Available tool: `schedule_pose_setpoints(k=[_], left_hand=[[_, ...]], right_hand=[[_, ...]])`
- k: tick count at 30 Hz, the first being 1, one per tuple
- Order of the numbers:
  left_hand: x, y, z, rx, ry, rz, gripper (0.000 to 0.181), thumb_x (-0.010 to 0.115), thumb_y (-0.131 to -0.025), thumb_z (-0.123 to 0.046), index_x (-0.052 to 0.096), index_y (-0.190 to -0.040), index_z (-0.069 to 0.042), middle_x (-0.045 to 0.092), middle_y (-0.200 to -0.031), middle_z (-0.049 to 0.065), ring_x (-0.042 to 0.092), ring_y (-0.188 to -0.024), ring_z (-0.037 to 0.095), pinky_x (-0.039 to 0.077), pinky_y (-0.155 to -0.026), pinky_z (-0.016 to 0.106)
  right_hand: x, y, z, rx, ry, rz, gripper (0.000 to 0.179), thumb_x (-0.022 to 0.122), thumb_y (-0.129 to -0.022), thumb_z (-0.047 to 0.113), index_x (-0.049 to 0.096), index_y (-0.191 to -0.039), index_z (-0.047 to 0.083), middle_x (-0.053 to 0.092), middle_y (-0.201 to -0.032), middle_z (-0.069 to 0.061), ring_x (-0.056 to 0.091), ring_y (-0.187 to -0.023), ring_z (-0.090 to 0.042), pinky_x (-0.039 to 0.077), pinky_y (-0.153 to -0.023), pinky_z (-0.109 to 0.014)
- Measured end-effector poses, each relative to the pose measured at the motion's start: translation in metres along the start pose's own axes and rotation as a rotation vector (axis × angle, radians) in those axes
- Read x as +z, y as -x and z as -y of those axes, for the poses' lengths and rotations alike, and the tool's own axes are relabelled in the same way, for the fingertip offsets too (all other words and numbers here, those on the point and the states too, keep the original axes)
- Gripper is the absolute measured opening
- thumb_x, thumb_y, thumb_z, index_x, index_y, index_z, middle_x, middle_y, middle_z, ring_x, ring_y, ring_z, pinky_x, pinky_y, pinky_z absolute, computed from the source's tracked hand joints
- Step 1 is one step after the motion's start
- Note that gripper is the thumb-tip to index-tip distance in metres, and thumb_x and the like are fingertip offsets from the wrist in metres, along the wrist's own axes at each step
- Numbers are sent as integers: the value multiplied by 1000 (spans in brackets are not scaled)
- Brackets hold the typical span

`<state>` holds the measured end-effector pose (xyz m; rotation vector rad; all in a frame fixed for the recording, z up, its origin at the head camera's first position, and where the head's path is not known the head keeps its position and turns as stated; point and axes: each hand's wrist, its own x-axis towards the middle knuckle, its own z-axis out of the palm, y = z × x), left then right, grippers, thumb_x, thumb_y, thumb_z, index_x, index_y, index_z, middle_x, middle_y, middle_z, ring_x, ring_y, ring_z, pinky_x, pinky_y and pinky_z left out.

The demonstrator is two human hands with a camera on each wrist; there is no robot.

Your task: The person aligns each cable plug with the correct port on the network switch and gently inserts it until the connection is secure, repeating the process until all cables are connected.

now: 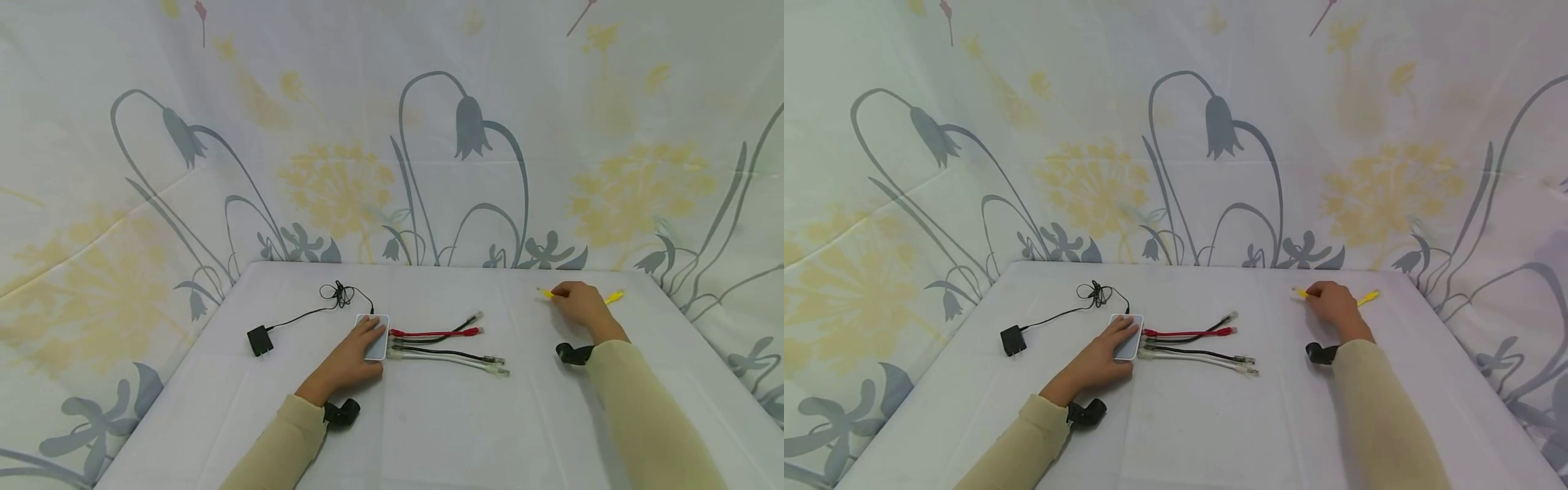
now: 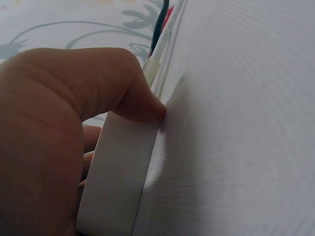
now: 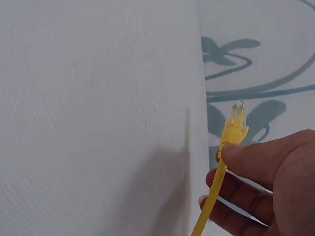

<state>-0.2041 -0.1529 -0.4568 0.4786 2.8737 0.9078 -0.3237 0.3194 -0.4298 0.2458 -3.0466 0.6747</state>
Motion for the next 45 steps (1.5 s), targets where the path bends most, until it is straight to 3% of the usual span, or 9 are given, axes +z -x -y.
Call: schedule_pose_setpoints(k=[14,26,40,45], left_hand=[[-2,2,-2,-5,9,2,80,61,-72,-18,40,-149,-18,25,-161,-1,10,-152,23,30,-113,49],[-1,1,-1,15,14,-9,79,61,-71,-17,42,-148,-16,27,-160,1,11,-152,25,32,-112,48],[-2,0,-2,23,13,-10,79,61,-70,-17,43,-147,-14,29,-159,4,11,-152,26,29,-114,48],[-1,-1,0,21,14,-12,80,62,-70,-16,43,-147,-14,29,-159,3,12,-152,26,30,-114,47]], right_hand=[[10,7,34,-4,-103,34,34,53,-95,22,63,-117,-2,64,-116,-25,57,-106,-41,44,-90,-54],[22,9,50,-25,-129,81,32,55,-94,25,64,-115,1,65,-113,-21,59,-102,-35,47,-86,-49],[35,15,72,-66,-235,168,28,58,-92,25,62,-110,5,68,-104,-12,59,-89,-22,47,-78,-36],[41,18,78,-74,-319,206,27,56,-92,22,59,-111,3,70,-97,-9,62,-80,-18,47,-74,-32]])
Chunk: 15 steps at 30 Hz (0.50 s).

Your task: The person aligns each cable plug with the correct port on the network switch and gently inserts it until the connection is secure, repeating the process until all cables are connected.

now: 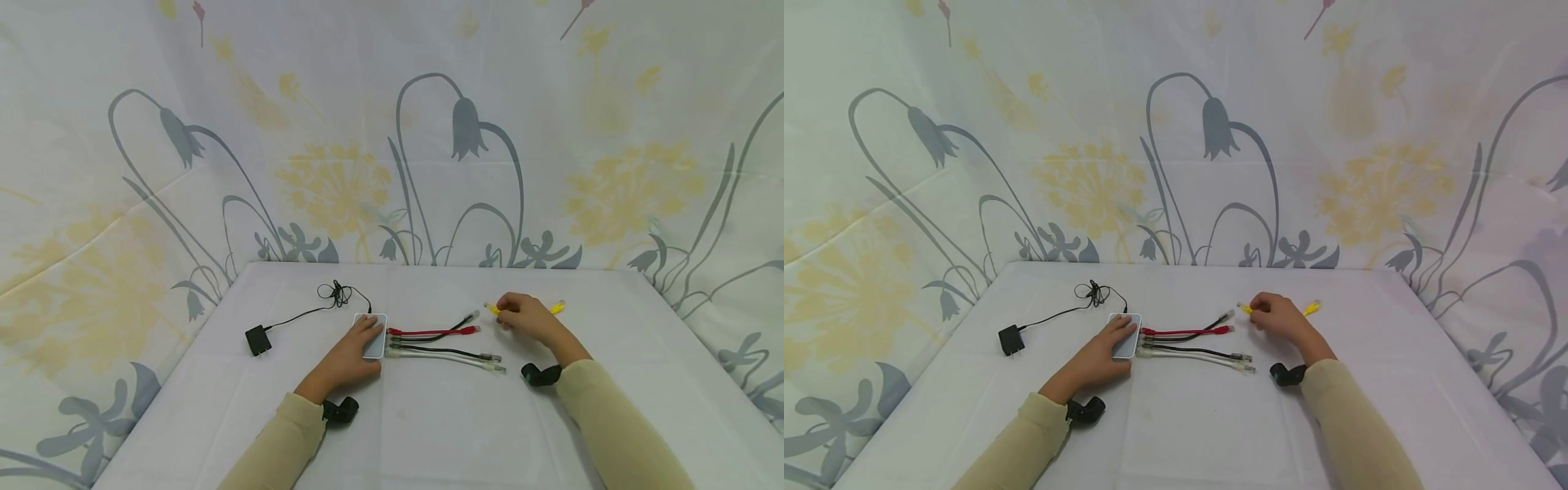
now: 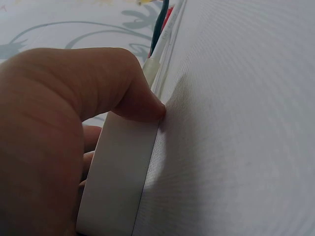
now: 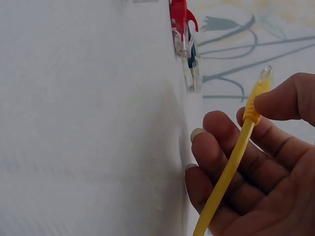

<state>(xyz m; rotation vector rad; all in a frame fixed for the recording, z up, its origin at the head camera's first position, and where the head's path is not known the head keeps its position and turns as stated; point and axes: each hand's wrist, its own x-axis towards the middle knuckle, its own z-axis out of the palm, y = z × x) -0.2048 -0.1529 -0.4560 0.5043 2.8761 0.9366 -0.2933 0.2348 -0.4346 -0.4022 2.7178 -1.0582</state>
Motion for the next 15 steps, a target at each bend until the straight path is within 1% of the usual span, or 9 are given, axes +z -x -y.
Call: schedule_pose_setpoints(k=[4,9,15], left_hand=[[1,-1,1,1,-4,2,80,62,-70,-17,43,-147,-14,28,-159,3,11,-152,26,29,-114,47],[0,0,1,-1,-6,6,80,62,-70,-17,43,-148,-15,28,-160,3,11,-152,26,29,-114,48],[0,0,0,-4,-14,10,79,62,-71,-18,42,-148,-16,27,-160,2,11,-152,25,29,-114,48]], right_hand=[[6,1,1,-33,-46,15,26,57,-93,21,58,-111,3,69,-95,-8,61,-80,-16,46,-75,-31],[12,2,2,-86,-131,40,26,55,-96,20,56,-112,0,67,-92,-11,60,-77,-18,48,-72,-31],[19,4,7,-107,-214,59,25,54,-96,20,55,-113,1,63,-89,-9,56,-73,-16,48,-67,-29]])
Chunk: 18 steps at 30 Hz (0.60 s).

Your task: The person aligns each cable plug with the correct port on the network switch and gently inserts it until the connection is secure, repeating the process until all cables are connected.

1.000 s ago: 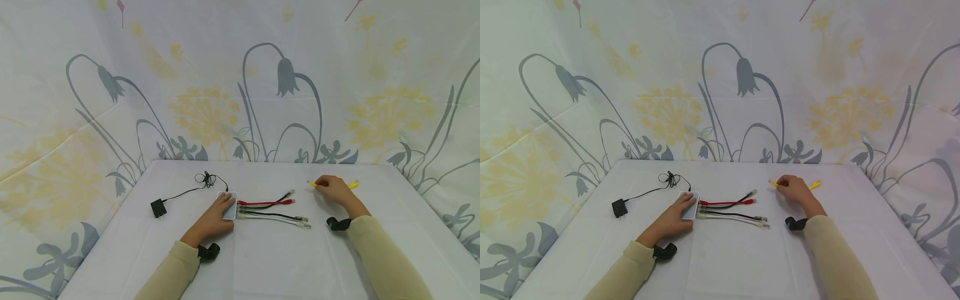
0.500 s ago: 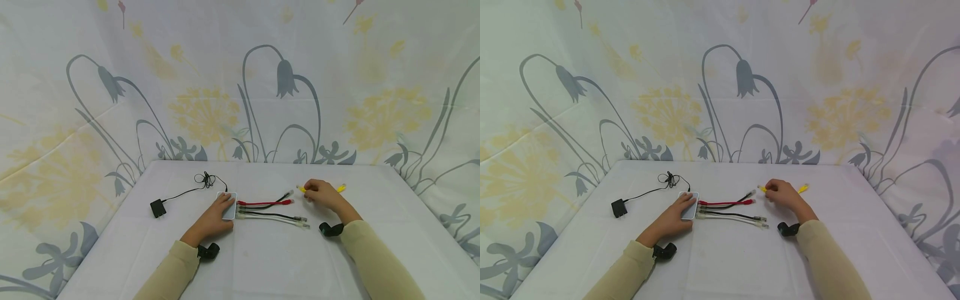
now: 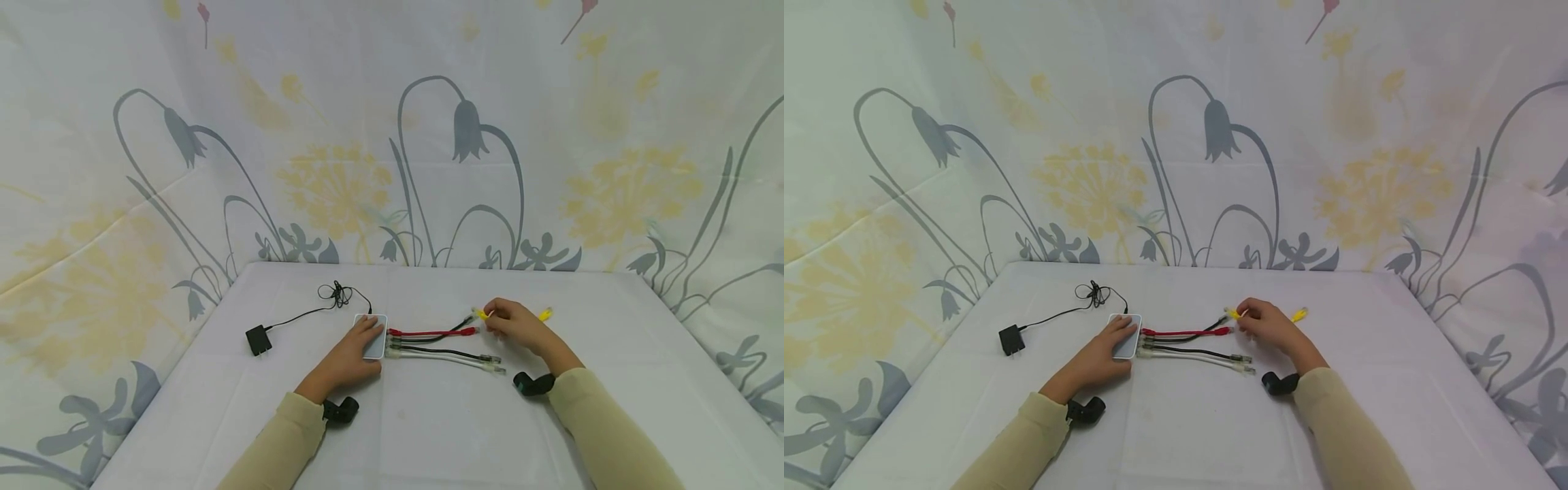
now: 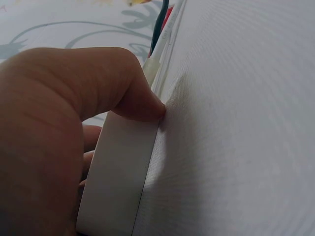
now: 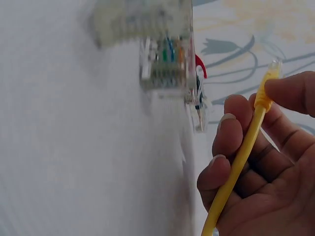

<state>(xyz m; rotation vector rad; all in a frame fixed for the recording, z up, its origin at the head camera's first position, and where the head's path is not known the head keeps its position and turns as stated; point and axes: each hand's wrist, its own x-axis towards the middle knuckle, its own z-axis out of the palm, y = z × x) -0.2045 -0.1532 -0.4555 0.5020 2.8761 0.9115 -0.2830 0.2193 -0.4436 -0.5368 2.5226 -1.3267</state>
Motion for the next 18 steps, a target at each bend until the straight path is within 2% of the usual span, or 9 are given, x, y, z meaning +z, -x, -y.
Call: schedule_pose_setpoints(k=[8,18], left_hand=[[0,1,0,0,1,1,79,62,-71,-18,42,-148,-16,27,-160,1,11,-152,24,30,-114,47],[0,1,0,13,1,-3,79,61,-71,-18,43,-148,-15,28,-160,3,11,-152,26,28,-115,48]], right_hand=[[5,3,7,-60,-100,25,29,49,-100,21,56,-114,-4,61,-91,-11,54,-78,-19,49,-69,-31],[13,-1,12,-74,-77,49,28,56,-98,24,60,-114,2,64,-97,-16,56,-80,-19,50,-70,-31]])
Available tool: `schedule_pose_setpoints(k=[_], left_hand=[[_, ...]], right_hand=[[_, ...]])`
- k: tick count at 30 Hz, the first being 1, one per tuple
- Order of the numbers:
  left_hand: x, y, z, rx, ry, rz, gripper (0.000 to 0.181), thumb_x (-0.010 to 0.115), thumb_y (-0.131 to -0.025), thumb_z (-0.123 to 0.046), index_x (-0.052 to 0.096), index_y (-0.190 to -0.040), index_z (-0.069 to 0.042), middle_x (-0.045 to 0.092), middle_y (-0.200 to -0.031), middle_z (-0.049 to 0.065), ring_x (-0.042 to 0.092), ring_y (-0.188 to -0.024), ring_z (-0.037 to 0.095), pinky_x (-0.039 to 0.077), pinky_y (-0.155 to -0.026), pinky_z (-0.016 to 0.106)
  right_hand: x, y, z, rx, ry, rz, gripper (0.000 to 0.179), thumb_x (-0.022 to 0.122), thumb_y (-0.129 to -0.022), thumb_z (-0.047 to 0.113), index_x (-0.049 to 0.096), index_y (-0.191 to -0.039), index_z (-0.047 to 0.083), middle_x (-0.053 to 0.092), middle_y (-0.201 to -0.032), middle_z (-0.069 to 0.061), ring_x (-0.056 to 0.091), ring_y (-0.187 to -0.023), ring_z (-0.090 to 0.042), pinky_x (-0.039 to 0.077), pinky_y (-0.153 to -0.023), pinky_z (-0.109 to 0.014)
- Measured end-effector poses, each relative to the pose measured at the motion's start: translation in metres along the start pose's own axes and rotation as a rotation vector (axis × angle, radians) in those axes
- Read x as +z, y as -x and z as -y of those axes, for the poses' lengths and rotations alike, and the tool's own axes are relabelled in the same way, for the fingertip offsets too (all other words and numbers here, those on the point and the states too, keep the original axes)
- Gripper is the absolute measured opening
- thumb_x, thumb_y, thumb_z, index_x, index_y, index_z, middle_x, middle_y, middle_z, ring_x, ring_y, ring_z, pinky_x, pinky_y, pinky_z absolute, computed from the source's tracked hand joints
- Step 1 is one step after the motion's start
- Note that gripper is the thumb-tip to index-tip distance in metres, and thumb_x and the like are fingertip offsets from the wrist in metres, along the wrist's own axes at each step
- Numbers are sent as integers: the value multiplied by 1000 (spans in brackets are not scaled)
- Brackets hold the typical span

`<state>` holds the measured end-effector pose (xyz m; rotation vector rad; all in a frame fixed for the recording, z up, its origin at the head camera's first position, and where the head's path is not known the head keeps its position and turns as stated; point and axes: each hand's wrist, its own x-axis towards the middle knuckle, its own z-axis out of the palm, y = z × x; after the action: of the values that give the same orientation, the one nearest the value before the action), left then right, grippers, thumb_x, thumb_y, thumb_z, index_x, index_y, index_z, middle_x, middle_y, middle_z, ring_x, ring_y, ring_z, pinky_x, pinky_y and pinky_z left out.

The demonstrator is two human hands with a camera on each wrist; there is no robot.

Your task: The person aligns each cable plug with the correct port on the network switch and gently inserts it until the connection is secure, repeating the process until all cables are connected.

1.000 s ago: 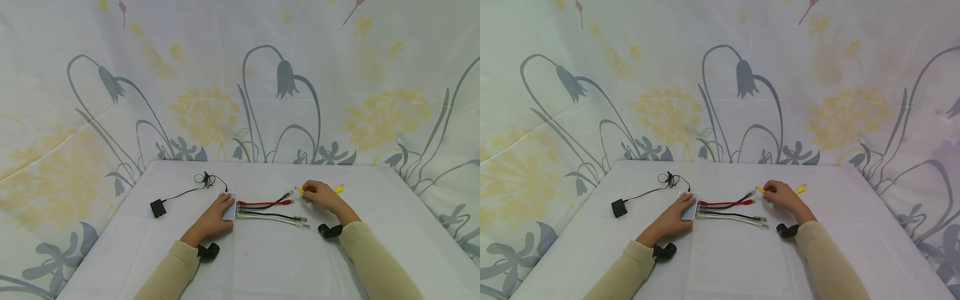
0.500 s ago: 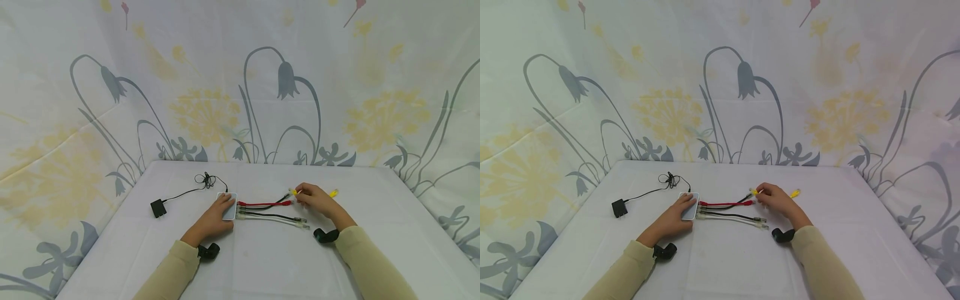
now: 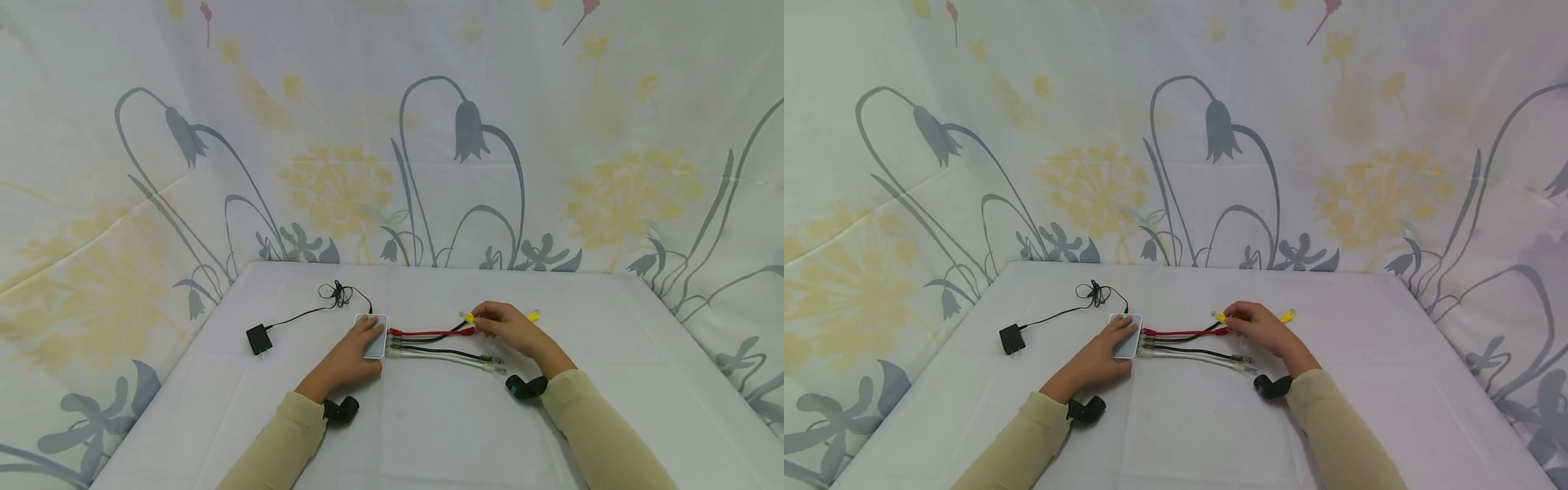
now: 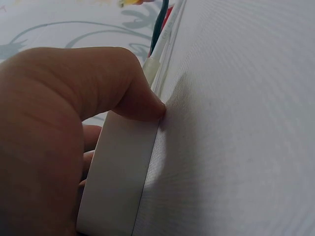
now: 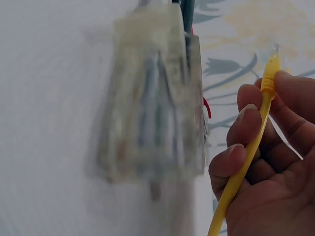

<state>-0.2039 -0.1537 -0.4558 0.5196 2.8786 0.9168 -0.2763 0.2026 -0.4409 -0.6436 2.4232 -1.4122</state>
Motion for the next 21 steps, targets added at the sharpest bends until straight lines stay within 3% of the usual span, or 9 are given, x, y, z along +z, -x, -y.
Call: schedule_pose_setpoints(k=[7,21], left_hand=[[0,0,1,8,-6,-4,78,60,-72,-18,42,-148,-15,27,-160,4,11,-152,26,27,-115,48],[-1,1,0,1,8,0,78,61,-72,-18,42,-148,-16,27,-160,3,11,-152,25,30,-113,48]], right_hand=[[10,-5,4,14,42,-16,24,60,-95,28,66,-110,10,66,-101,-8,56,-79,-18,49,-68,-30],[26,-14,17,-13,97,2,19,61,-94,25,68,-107,13,66,-107,-6,55,-88,-21,48,-77,-32]])
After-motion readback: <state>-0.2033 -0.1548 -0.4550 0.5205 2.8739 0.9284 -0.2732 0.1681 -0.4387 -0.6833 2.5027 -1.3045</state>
